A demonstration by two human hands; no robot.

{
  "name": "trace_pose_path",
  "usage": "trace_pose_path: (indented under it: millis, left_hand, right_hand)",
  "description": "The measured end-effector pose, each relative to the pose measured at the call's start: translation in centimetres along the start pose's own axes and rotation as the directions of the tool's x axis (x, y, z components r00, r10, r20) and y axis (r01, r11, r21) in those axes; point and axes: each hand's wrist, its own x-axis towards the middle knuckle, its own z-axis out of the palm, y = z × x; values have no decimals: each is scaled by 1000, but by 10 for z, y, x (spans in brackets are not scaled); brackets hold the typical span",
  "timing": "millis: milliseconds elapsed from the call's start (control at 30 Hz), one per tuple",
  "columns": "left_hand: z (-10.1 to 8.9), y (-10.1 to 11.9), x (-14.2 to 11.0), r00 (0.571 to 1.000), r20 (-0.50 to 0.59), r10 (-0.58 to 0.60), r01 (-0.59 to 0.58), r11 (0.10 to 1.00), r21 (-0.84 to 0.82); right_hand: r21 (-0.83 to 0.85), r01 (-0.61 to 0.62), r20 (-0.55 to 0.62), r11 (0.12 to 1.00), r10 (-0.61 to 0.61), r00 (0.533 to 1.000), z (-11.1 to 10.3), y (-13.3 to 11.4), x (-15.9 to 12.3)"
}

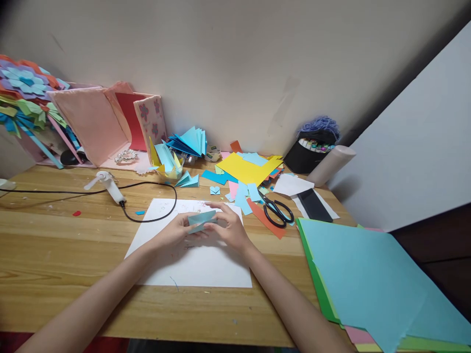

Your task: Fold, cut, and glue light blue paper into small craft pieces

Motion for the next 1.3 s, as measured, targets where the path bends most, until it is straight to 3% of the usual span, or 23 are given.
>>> trace_pose_path:
  millis: [167,300,400,567,700,900,1300]
  left_hand:
    - [5,3,-1,992,104,-66,75,994,-86]
    - [2,0,1,985,169,-17,49,981,-186]
    - [2,-1,0,980,194,40,8,970,-241]
    - [10,0,-1,995,89,43,-42,999,-18]
    - [11,-3,3,996,27,84,-84,996,27]
    - [9,-4,5,992,-47,121,-117,989,87]
    - [9,-7,6,993,-13,120,-119,991,62]
  right_hand:
    - [177,-241,-47,954,252,966,8,4,-1]
    - [189,-310,-84,932,330,940,9,9,-2]
    - [156,-304,-98,940,321,942,9,7,-2]
    - [130,-255,-129,958,272,954,11,2,-4]
    - [151,-243,-147,958,265,953,12,2,-4]
    - [333,-255,-217,908,337,916,9,5,0]
    - [436,-292,-281,851,437,854,12,9,-1]
